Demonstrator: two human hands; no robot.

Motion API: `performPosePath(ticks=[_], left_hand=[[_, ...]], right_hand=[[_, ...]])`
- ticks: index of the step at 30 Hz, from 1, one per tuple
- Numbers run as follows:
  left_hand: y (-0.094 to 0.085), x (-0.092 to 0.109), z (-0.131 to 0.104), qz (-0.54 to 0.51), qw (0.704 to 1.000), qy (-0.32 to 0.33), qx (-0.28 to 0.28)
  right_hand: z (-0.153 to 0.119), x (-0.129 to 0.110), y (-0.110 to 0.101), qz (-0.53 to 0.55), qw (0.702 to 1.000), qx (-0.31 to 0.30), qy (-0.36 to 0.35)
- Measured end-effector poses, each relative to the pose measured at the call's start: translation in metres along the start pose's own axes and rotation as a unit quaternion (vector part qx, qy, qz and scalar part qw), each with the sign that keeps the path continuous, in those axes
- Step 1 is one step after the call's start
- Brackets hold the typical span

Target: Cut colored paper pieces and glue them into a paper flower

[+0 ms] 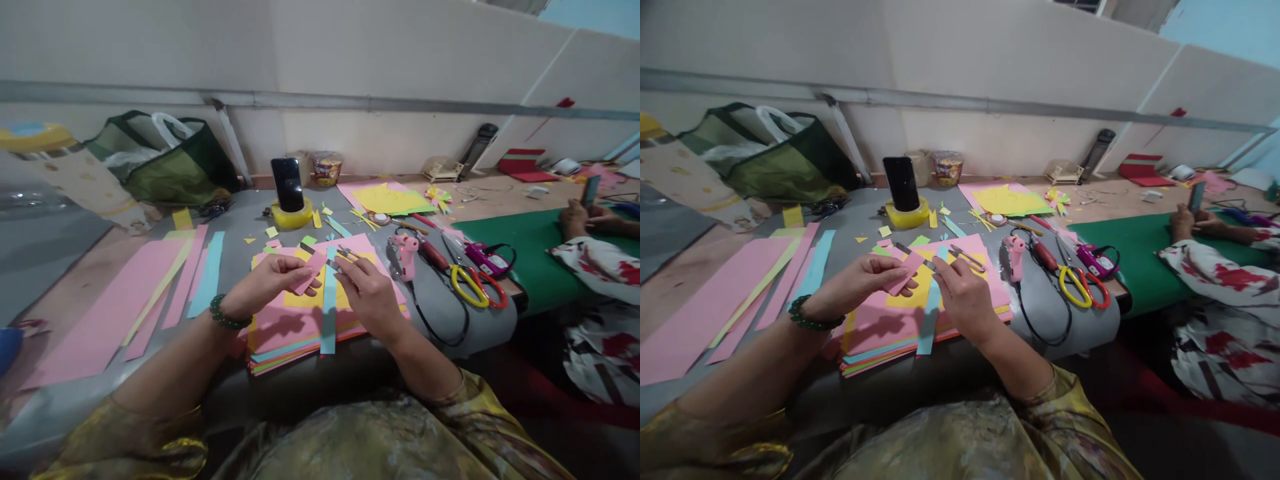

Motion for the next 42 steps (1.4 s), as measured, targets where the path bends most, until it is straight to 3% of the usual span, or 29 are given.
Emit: performPosePath(ticks=[17,22,29,32,36,42], left_hand=[[0.005,0.005,-0.002,-0.003,1.000,-0.009,-0.005],[0.000,0.006,-0.004,0.016,1.000,-0.007,-0.005],[-0.030,0.014,-0.010,0.120,0.993,-0.011,-0.008],[-0.056,0.012,-0.008,0.229,0.973,-0.005,0.024],[-0.081,0.003,-0.004,0.335,0.940,-0.050,0.046],[-0.082,-0.006,0.003,0.382,0.917,-0.112,0.008]], right_hand=[[-0.004,-0.004,-0.001,-0.021,0.993,0.088,-0.078],[-0.007,0.007,-0.006,-0.015,0.995,0.088,-0.055],[-0.010,0.049,-0.034,-0.053,0.990,0.128,0.003],[-0.013,0.056,-0.037,-0.047,0.992,0.115,0.013],[-0.016,0.055,-0.035,-0.040,0.994,0.106,0.011],[-0.016,0.052,-0.033,-0.039,0.994,0.102,-0.005]])
Point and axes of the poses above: each hand's wrist, its own z-axis towards the middle knuckle, its own y-axis out of the palm, x = y × z, the point moved 5 cm from there along z, towards the middle knuckle
